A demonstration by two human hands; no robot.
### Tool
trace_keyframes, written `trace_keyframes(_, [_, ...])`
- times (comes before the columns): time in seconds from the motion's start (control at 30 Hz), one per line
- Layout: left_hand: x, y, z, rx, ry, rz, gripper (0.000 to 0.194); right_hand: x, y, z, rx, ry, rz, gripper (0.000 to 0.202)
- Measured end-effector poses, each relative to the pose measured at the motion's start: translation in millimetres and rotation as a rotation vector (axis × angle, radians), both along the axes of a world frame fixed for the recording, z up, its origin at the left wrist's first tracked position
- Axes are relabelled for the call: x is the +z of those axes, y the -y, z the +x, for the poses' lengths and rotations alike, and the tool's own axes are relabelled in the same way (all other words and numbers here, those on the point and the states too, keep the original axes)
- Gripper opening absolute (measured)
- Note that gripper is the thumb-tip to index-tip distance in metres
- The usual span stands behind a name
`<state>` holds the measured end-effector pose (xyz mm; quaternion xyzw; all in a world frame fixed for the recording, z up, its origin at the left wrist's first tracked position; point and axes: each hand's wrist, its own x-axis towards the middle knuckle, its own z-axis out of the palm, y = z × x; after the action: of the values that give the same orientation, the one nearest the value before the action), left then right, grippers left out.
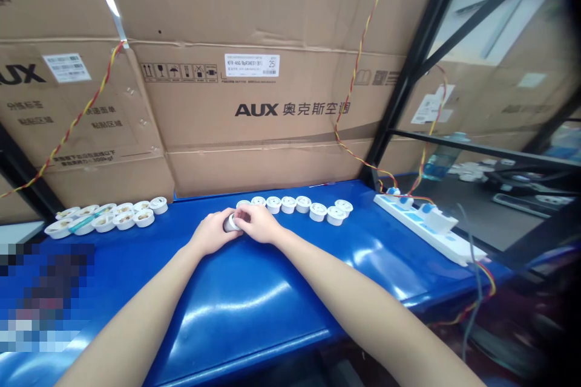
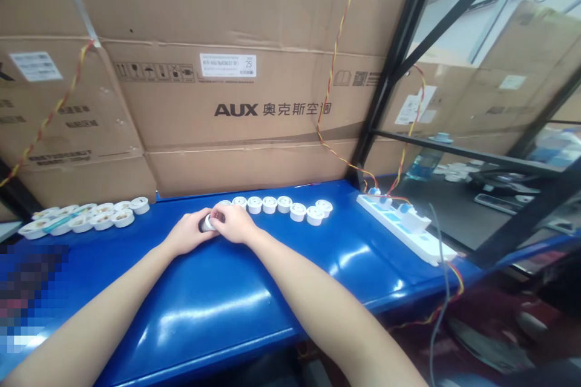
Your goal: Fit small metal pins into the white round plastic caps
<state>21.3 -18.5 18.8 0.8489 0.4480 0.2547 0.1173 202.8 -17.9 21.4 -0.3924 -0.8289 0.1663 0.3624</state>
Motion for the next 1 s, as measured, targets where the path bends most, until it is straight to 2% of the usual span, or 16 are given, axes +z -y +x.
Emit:
trace_keyframes(0.8, [-0.6,-1.1,-1.1,-0.011,0.026,-0.013,0.04,-1.1,-4.2,3.9,-0.025,-0.028,-0.012,0.01])
trace_keyframes(1.0, [0.4,-1.8,-3.3,-0.012,0.057,-0.059,0.041,-1.6,-5.1,4.9,-0.037,-0.033,-0.011,0.008])
